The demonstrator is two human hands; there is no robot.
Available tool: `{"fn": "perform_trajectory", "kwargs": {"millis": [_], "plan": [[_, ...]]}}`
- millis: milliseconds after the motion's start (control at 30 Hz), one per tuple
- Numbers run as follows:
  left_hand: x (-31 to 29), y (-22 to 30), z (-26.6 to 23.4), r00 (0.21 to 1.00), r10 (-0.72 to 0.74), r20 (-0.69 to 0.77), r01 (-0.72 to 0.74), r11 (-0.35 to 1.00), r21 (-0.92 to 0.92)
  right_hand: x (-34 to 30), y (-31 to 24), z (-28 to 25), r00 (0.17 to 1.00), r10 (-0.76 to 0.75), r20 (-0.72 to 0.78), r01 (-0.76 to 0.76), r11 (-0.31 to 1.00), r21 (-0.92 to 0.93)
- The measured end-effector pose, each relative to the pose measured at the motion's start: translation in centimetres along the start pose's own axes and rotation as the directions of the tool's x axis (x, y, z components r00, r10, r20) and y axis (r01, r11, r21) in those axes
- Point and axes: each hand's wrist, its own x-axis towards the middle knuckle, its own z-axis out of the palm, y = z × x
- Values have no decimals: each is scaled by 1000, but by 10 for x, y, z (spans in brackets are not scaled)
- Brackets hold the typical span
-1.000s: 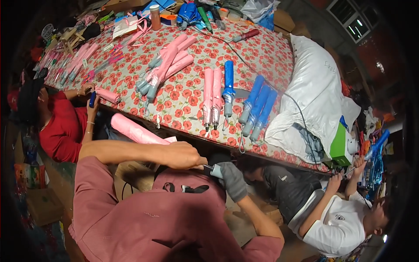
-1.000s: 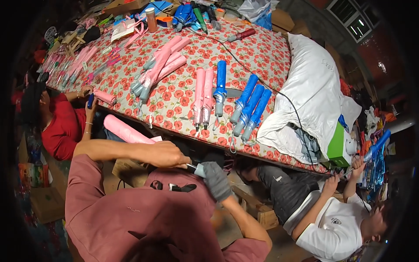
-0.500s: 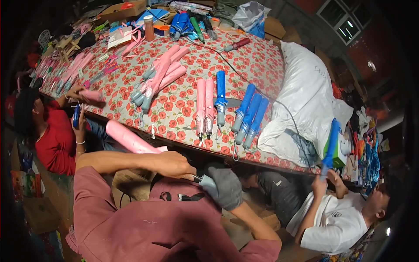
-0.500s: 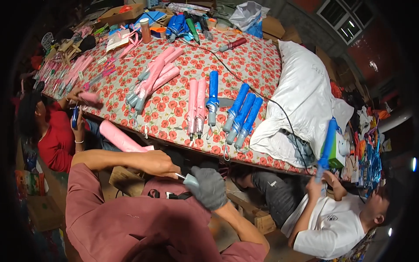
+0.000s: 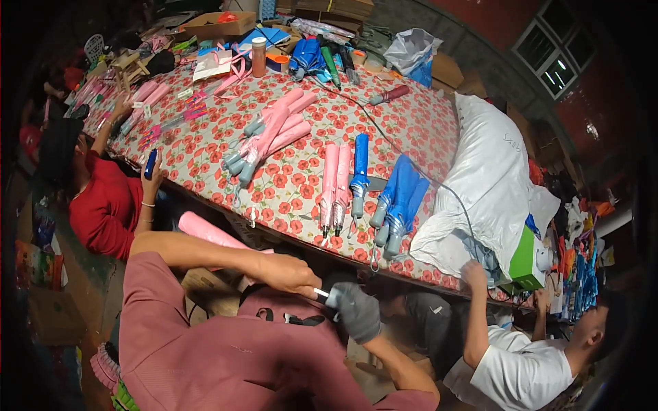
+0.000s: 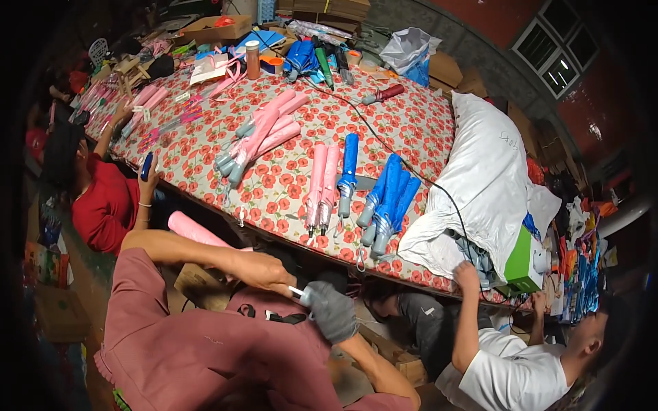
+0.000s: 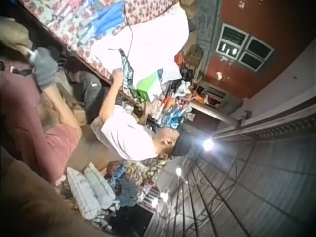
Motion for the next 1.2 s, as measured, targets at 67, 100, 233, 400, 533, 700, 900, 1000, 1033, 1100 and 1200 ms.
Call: {"fn": "perform_trajectory", "kwargs": {"millis": [67, 100, 233, 400, 533, 700, 900, 1000, 1033, 1100, 1200], "plan": [[5, 3, 7, 996, -7, -90, 55, 842, 537, -9, 17, 39, 872, 377, 312, -489, 690, 534], [8, 5, 11, 992, 13, -129, 89, 658, 748, -15, 25, 58, 734, 438, 519, -670, 348, 655], [0, 20, -1, 973, -227, -49, 229, 901, 368, -4, 15, 13, 956, 267, 122, -274, 663, 696], [3, 27, 3, 963, -249, -103, 270, 898, 348, -5, 17, 34, 957, 100, -274, 68, 838, 542], [3, 25, -1, 969, 22, -247, 165, 685, 710, -5, 28, 57, 933, 224, 280, -356, 486, 798], [2, 31, -7, 988, -154, -31, 157, 961, 227, 7, 14, 5, 951, -165, -263, 243, 923, 297], [8, 34, 6, 955, -172, -241, 296, 608, 737, 0, 15, 55, 961, 161, -224, 4, 805, 593], [5, 48, 1, 955, -188, -230, 297, 607, 737, 2, 0, 17, 929, 292, -228, -82, 762, 642], [4, 53, -3, 963, -225, -146, 268, 773, 575, 3, -1, -8, 980, 175, -94, -95, 829, 551], [5, 62, -14, 972, -232, 38, 224, 961, 161, 5, -1, -52, 978, -24, 207, -53, 933, 357], [7, 59, -7, 975, -218, 30, 210, 962, 178, -3, 4, -17, 976, -80, 200, 15, 952, 304]]}}
